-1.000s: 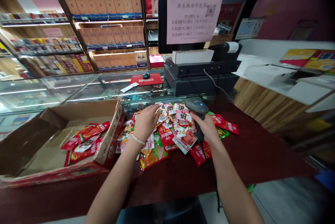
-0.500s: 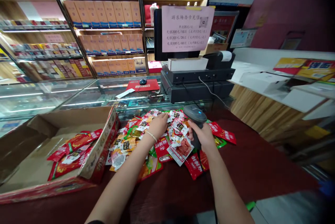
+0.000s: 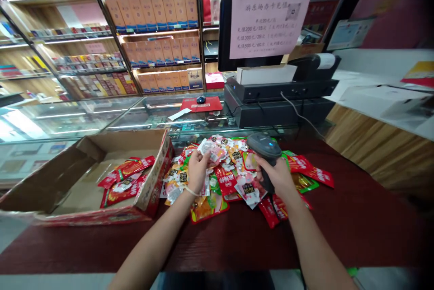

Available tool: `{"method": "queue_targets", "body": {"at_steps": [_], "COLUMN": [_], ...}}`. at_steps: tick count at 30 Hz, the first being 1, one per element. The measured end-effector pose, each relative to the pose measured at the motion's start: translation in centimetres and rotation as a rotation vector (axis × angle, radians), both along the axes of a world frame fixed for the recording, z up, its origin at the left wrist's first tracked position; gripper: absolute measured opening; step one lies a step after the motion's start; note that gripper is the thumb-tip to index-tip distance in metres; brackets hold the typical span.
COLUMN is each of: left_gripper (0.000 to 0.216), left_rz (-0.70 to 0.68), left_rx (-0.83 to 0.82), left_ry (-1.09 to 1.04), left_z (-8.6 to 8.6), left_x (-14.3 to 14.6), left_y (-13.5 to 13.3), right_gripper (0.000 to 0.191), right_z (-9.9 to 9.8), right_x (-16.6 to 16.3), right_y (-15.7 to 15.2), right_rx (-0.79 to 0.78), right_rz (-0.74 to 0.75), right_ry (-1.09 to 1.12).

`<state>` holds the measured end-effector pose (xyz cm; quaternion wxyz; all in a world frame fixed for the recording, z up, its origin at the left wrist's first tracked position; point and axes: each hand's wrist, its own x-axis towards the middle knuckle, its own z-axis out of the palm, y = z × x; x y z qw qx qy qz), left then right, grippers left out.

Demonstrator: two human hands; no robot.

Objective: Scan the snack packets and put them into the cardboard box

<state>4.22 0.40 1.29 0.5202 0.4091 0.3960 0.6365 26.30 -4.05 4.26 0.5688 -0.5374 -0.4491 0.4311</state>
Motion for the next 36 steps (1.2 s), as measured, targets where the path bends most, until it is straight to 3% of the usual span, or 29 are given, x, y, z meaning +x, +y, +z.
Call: {"method": "queue_targets", "body": {"at_steps": [8,17,20,24,28,36], "left_gripper": [0.041,0.053,0.045,0.040,0.045,0.054], "left_rz": [0.019,-0.018,-0.034,-0.016,-0.018,-0.026], "left_rx": [-0.123,-0.070,-0.084,-0.087,-0.062,-0.025], "left_ry": [-0.347,-0.400,-0.476,-0.538,-0.541,-0.461], "left_z": [-1.8,-1.2,-1.0,-1.0,-0.8,-1.2], "left_x": [-2.8,-3.0,-3.1,-3.1,-3.0,-2.9], "left_y": [-0.7,-1.0,-0.9,-0.6,-0.6,-0.6], "right_gripper": [0.037,0.035,0.030,0.047,0.037,0.036], "right_z": [-0.7,-0.6,-1.0,-1.4,-1.3,-1.4], "right_x": [-3.0,-4.1,-3.7,-3.7,-4.1,-4.2], "right_y": [-0.9,-1.2,-1.3,-1.4,-1.7,-1.6], "right_rx": [-0.042,-0.056,-0.057,-0.008,0.044,0.032], "right_rz": [0.119,0.222,0.292,0.350,0.393,0.346], "right_ry": [-0.054,-0.176,-0.243,-0.329,-0.458,-0.416]}}
